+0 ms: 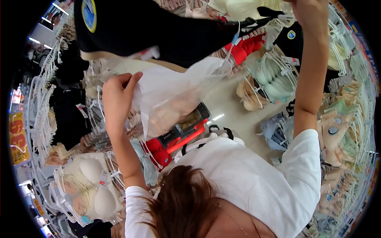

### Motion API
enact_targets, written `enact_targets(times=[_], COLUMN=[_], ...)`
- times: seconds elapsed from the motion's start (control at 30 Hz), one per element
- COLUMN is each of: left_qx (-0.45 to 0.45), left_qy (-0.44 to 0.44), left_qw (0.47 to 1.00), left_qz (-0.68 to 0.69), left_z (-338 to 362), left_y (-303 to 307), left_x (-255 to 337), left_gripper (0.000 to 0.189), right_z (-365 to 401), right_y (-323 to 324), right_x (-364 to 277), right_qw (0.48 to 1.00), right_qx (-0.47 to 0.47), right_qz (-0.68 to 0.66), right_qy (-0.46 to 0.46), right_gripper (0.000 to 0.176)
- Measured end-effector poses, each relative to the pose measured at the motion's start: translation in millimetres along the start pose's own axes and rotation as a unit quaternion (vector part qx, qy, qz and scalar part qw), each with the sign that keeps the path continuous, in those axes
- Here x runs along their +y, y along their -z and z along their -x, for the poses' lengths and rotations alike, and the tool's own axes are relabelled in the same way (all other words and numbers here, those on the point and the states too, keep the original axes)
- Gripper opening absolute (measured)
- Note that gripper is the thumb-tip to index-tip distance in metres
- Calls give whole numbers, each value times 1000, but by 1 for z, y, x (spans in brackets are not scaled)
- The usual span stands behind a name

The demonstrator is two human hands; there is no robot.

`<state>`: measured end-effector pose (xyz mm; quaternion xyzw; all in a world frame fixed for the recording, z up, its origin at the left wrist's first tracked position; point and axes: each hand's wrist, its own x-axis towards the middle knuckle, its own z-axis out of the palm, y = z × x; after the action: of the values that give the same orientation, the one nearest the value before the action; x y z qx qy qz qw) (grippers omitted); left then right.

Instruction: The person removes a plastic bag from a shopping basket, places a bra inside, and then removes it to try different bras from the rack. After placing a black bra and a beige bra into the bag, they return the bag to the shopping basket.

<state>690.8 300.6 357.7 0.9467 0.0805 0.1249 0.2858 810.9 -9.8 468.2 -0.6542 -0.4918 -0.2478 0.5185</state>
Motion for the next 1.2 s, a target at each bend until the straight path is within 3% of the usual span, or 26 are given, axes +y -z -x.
enact_targets(times=[0.07,0.33,0.4,0.5,0.53,0.73,1.0,1.13,1.2], left_qx=[5,27,24,33,36,29,15,68,68], left_qy=[0,13,32,-13,-12,-51,-23,-24,18], left_qw=[1000,1000,997,997,997,994,995,995,997], left_qz=[5,9,70,69,70,90,93,75,30], left_z=[1,3,3,-1,-2,-12,-14,-15,-15], left_y=[0,1,3,3,1,-3,18,26,32], left_x=[-1,-11,-16,-33,-35,-41,-37,-35,-37], left_gripper=[35,31,32,32,32,29,27,30,31], right_z=[6,33,44,65,75,98,84,71,69], right_y=[-9,-2,8,21,38,59,76,82,87], right_x=[0,41,58,79,110,134,142,142,147], right_qw=[998,998,999,983,986,967,936,929,920], right_qx=[20,8,2,-4,-76,-94,-172,-205,-218], right_qz=[53,-14,-13,-42,-97,-161,-203,-205,-231], right_qy=[-22,-53,-44,-180,-109,-175,-231,-232,-228], right_gripper=[33,35,34,36,34,37,36,36,38])
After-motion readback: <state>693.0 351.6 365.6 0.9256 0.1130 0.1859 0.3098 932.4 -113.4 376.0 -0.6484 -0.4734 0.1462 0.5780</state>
